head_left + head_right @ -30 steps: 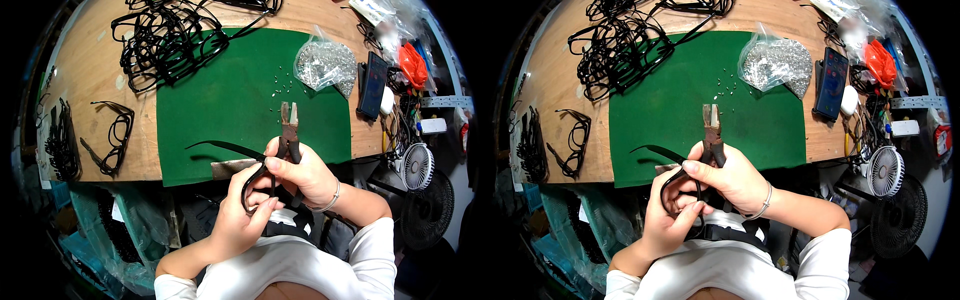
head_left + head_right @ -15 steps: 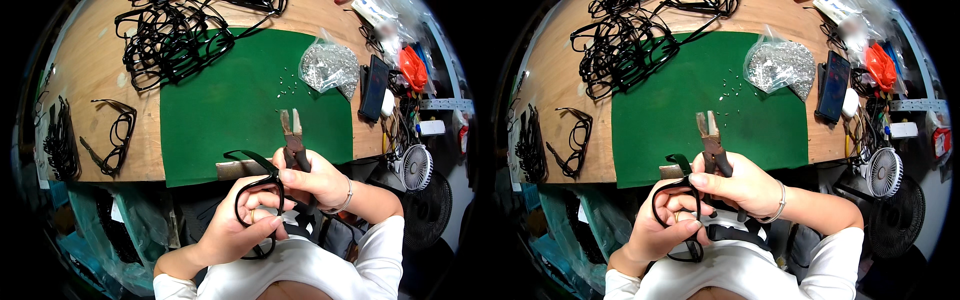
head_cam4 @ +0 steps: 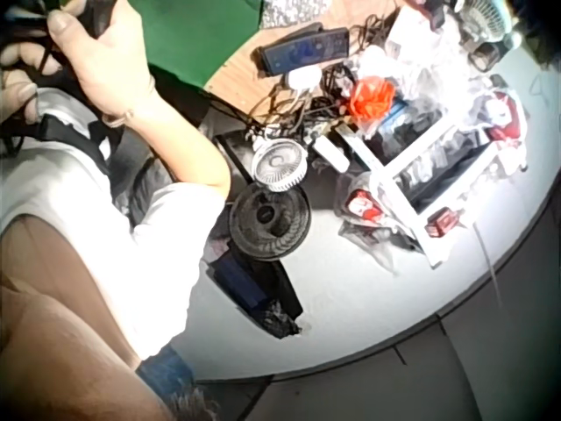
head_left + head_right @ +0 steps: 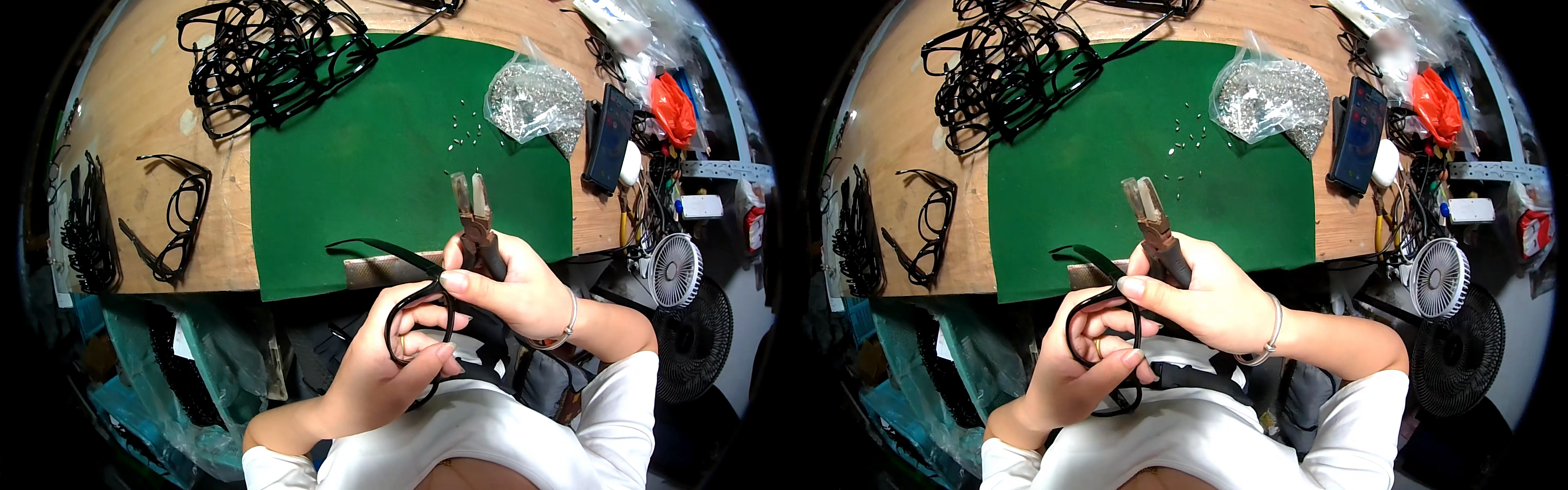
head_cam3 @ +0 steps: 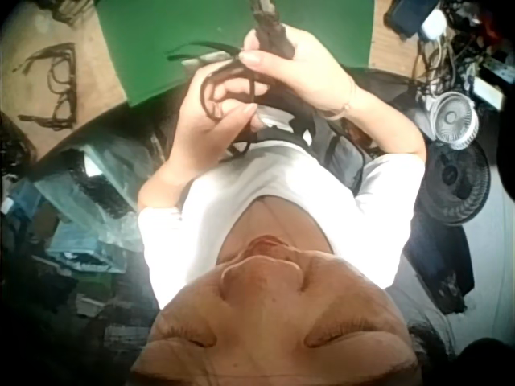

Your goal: The person uses pliers to adjust the arms of multiple black eyeglass frames on a green mat. They repeatedly pick up frames, apply pressure with the pliers, and place them aside. A smartphone is briefly used during the process.

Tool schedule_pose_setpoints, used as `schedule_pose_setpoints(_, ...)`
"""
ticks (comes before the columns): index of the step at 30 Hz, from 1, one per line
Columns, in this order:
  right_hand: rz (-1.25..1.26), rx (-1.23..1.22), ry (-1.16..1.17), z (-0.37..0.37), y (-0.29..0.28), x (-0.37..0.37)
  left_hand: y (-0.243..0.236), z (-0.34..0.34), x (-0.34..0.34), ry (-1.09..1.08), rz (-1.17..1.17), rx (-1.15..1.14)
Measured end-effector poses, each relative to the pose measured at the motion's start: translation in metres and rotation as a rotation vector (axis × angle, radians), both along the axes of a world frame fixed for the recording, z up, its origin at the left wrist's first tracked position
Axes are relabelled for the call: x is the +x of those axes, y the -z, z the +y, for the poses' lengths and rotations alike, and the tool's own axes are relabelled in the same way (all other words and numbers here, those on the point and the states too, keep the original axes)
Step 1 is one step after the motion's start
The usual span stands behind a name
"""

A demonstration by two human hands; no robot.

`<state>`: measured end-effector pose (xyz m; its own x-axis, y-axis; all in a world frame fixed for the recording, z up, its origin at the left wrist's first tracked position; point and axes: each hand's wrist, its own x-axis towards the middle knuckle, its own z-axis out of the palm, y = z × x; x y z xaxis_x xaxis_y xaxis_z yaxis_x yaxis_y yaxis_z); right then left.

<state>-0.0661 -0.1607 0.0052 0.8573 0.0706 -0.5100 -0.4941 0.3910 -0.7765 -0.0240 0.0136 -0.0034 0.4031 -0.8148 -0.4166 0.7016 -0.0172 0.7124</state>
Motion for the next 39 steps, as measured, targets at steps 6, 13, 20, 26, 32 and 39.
schedule_pose_setpoints(6,0.081,0.156,-0.021,-0.004,-0.004,0.001,-0.006,0.006,0.009,0.061,0.128,-0.036)
schedule_pose_setpoints(13,-0.082,-0.327,-0.538,-0.034,-0.006,-0.02,-0.007,0.014,0.019,0.1,0.163,-0.013)
schedule_pose_setpoints(20,-0.078,-0.453,-0.735,-0.033,-0.014,-0.009,-0.009,0.009,0.011,0.037,0.123,0.033)
schedule_pose_setpoints(26,-0.128,-0.761,-0.777,-0.026,-0.019,-0.006,-0.007,0.009,0.007,0.079,0.079,0.021)
schedule_pose_setpoints(32,-0.235,-1.028,-0.672,-0.021,-0.014,-0.019,-0.003,0.008,0.0,0.054,0.048,-0.003)
schedule_pose_setpoints(39,-0.218,-0.875,-0.685,-0.052,0.001,0.0,-0.011,0.006,0.01,0.033,0.081,0.022)
